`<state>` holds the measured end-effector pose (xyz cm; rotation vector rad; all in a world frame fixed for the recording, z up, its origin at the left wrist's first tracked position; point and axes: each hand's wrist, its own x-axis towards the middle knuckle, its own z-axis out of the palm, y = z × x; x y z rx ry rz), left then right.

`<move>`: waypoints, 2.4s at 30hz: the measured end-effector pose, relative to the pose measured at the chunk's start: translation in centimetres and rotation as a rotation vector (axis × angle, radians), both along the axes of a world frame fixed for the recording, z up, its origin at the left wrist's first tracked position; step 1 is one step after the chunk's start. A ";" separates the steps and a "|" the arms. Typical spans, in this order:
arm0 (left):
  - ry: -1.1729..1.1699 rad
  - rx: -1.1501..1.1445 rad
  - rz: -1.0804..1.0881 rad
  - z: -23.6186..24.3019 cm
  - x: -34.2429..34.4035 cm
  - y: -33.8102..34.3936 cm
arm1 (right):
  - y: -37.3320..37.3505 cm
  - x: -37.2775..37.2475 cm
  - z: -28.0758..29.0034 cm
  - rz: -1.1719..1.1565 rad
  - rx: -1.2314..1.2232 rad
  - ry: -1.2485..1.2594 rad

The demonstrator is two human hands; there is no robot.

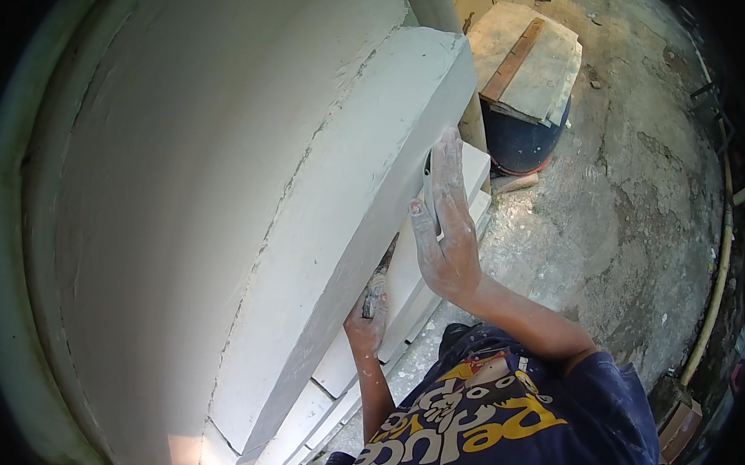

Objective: Applying and smoothing wall putty on a masonry surface with a scraper.

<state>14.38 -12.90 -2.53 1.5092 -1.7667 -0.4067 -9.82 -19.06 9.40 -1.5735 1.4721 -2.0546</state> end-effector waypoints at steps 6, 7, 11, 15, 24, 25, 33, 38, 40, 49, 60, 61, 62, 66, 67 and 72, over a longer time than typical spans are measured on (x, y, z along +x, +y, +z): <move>0.003 0.017 -0.020 0.5 -0.3 -0.2 | -3.7 -5.2 2.1 -0.049 0.034 0.035; 0.003 0.012 -0.024 0.5 -0.5 -0.3 | -4.4 -5.6 2.3 -0.030 0.038 -0.080; -0.044 -0.018 0.000 0.0 0.3 -0.1 | -1.6 -1.2 0.7 0.005 -0.004 -0.049; 0.017 -0.031 -0.024 0.2 -0.1 -0.2 | -0.9 -1.6 -0.7 -0.049 0.041 0.143; -0.003 -0.041 -0.042 -0.6 0.5 -0.3 | -1.6 0.0 -0.6 0.009 0.016 -0.147; -0.020 -0.006 -0.026 -0.4 0.4 -0.2 | -1.3 -0.1 -0.9 0.031 0.027 -0.111; 0.021 0.048 -0.015 0.3 -0.2 -0.4 | -1.6 -0.9 0.9 0.015 0.018 -0.194; 0.027 0.007 -0.039 -0.5 0.3 -0.5 | 1.1 1.1 -1.5 0.079 -0.005 0.019; 0.025 -0.019 -0.044 -0.8 0.7 -0.7 | -0.6 -0.8 -0.8 0.004 0.014 0.142; -0.008 0.022 -0.033 0.0 0.2 -0.4 | 2.3 3.2 -1.8 0.097 0.004 -0.027; 0.034 0.024 -0.006 -0.4 0.1 -0.5 | 1.8 3.0 -1.1 0.108 0.053 -0.036; 0.001 0.012 -0.017 -0.2 0.0 -0.5 | 2.2 3.1 -1.3 0.194 0.040 -0.071; -0.031 0.000 -0.028 -0.1 -0.1 -0.6 | 1.7 2.4 -1.6 0.193 0.040 -0.069; 0.050 0.026 -0.004 0.2 -0.1 -0.2 | -2.0 -2.7 1.3 0.165 0.159 -0.332; 0.030 0.033 0.003 0.3 -0.3 -0.3 | -2.6 -3.1 1.2 0.137 0.147 -0.299; -0.018 0.015 -0.003 0.2 -0.4 -0.4 | 1.9 2.4 -0.6 0.101 0.006 0.014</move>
